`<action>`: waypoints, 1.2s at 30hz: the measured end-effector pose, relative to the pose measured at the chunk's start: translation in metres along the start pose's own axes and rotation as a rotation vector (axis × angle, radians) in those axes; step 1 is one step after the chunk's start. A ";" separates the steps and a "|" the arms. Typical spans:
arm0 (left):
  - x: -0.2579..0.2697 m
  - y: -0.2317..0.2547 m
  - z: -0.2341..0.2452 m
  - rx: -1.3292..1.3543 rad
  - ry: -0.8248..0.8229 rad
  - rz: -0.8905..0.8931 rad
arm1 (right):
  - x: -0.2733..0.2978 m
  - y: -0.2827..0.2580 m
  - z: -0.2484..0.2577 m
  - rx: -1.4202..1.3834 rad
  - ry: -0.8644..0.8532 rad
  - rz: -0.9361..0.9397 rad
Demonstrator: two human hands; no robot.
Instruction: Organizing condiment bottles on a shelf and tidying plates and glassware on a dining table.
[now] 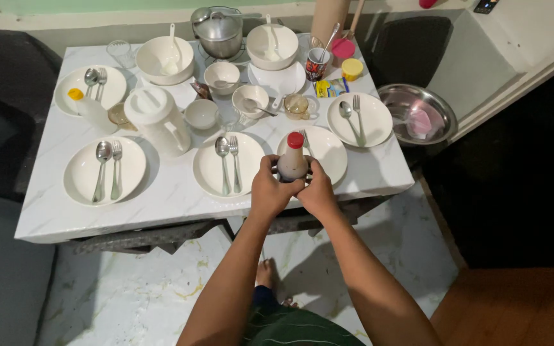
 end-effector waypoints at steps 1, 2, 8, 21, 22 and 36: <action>-0.003 -0.001 -0.002 0.001 -0.002 0.000 | -0.004 0.002 0.000 0.001 0.001 -0.001; -0.007 -0.002 -0.004 0.007 -0.005 0.013 | -0.008 0.005 0.000 -0.010 -0.007 -0.014; -0.042 -0.019 -0.019 0.010 -0.008 0.000 | -0.042 0.022 -0.001 0.034 -0.005 -0.024; -0.095 -0.037 -0.034 -0.001 -0.045 0.043 | -0.087 0.037 -0.008 0.047 -0.013 -0.097; -0.095 -0.036 -0.034 -0.003 -0.045 0.048 | -0.087 0.039 -0.009 0.045 -0.017 -0.102; -0.115 -0.032 -0.059 0.007 -0.030 0.070 | -0.113 0.051 0.007 0.054 -0.053 -0.136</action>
Point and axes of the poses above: each hand's wrist, its own x-axis away from the middle knuckle, its own z-axis out of the back of the hand, y = z × x, the point moved 5 cm from there along -x, towards the middle knuckle, and after that the axes turned 6 degrees about x, right-handed, at the moved point
